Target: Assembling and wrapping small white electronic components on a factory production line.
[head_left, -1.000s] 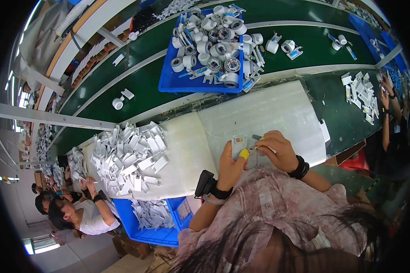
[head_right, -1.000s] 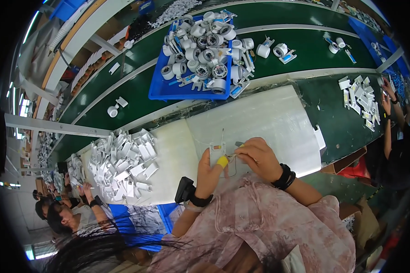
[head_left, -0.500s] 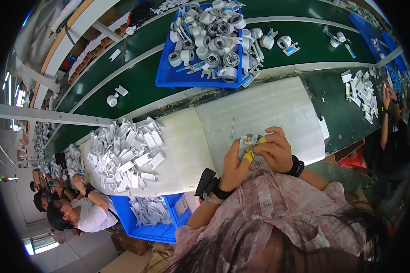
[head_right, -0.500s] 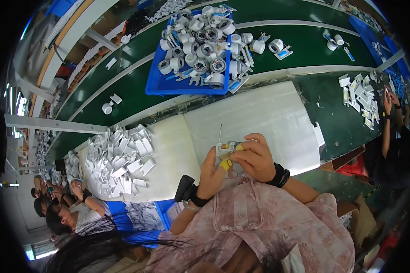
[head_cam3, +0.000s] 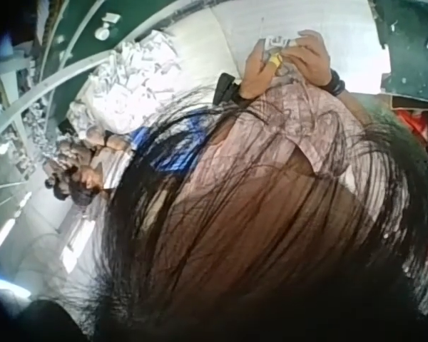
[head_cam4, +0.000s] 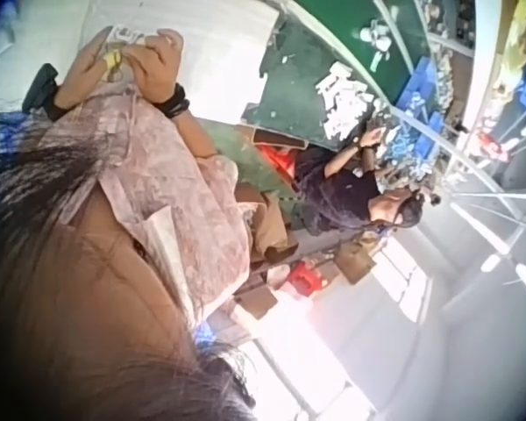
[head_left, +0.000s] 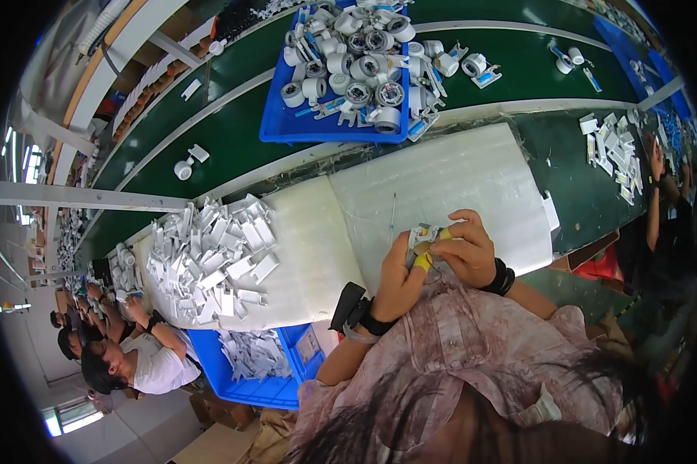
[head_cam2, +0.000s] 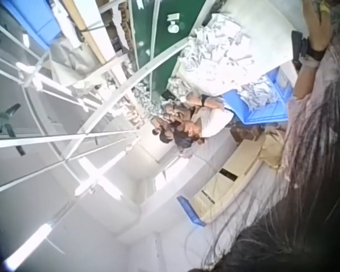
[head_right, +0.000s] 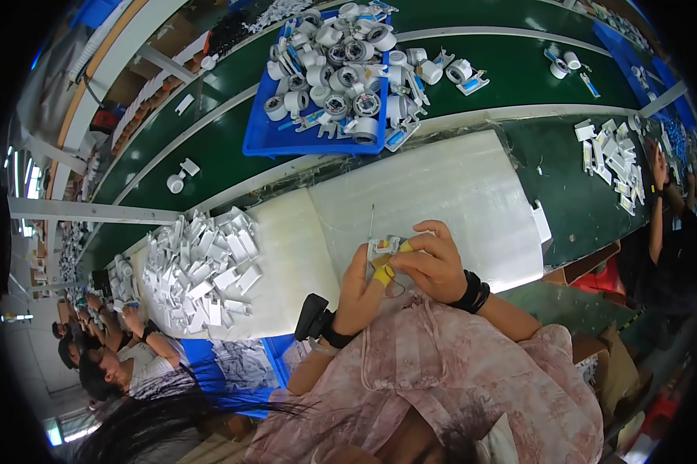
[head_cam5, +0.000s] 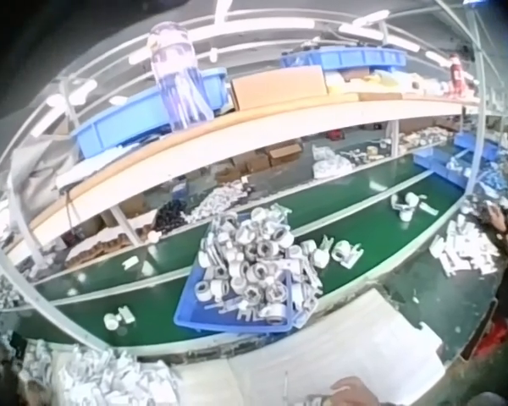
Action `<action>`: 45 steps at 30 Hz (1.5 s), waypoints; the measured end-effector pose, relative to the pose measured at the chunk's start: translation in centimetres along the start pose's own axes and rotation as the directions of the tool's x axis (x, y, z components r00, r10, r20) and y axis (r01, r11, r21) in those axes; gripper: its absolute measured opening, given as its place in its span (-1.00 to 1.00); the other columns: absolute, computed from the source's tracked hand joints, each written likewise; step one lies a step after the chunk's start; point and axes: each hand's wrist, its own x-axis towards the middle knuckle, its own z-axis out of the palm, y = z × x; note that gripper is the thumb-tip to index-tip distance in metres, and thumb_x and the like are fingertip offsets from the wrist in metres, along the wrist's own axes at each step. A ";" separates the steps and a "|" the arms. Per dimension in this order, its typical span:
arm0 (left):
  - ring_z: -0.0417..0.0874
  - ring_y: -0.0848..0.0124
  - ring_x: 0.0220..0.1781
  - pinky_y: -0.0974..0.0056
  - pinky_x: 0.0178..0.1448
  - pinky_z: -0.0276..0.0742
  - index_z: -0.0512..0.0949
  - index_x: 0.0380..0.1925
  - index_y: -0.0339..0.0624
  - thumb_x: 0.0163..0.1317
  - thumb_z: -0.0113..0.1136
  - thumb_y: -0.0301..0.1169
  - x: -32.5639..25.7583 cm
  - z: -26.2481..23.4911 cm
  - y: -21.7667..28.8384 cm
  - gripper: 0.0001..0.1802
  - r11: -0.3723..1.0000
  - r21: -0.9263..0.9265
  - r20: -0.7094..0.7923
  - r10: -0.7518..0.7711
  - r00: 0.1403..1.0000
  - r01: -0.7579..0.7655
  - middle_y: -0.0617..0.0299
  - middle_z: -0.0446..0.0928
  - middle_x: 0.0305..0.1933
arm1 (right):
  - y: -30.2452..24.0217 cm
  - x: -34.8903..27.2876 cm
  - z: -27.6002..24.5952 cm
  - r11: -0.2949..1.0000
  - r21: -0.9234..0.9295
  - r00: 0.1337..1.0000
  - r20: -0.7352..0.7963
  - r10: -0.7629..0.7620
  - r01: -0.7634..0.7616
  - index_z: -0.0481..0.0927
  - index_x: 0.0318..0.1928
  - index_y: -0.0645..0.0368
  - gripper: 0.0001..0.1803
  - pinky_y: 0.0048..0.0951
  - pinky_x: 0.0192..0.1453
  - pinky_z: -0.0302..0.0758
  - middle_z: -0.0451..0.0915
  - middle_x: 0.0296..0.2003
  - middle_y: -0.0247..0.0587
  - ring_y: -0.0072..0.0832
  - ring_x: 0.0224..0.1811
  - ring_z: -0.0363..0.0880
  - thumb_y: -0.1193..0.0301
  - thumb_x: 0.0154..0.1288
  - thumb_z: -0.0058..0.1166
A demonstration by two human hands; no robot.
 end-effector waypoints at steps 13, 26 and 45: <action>0.54 0.17 -0.09 0.22 0.06 0.43 0.35 0.07 -0.33 0.25 -0.03 -0.52 -0.2 -0.5 0.4 -0.63 0.991 0.123 0.080 0.041 0.996 -0.051 -0.03 0.51 -0.11 | -0.2 -0.1 0.1 0.999 -0.008 0.999 -0.020 0.048 -0.049 0.64 -0.34 0.15 -0.81 -0.11 0.12 0.41 0.47 -0.42 -0.28 -0.36 -0.35 0.46 0.60 -0.02 0.31; 0.57 0.20 -0.16 0.27 -0.05 0.46 0.42 0.03 -0.33 0.27 -0.03 -0.55 -0.3 -0.7 -1.2 -0.68 0.993 0.111 -0.033 0.036 0.999 -0.032 0.01 0.51 -0.12 | -0.3 0.4 0.3 1.000 0.007 1.000 0.022 0.021 -0.021 0.63 -0.33 0.17 -0.81 -0.10 0.15 0.38 0.49 -0.41 -0.30 -0.40 -0.34 0.46 0.61 -0.01 0.30; 0.38 0.61 -0.49 0.47 -0.44 0.33 0.42 -0.09 -0.28 0.42 -0.08 -0.44 0.4 0.0 -1.9 -0.83 0.974 0.204 -0.021 0.103 0.994 -0.096 0.32 0.41 -0.45 | 0.2 0.9 0.2 0.996 -0.063 0.996 0.075 -0.056 0.060 0.60 -0.30 0.19 -0.76 -0.13 0.08 0.47 0.50 -0.41 -0.26 -0.38 -0.35 0.51 0.58 -0.06 0.33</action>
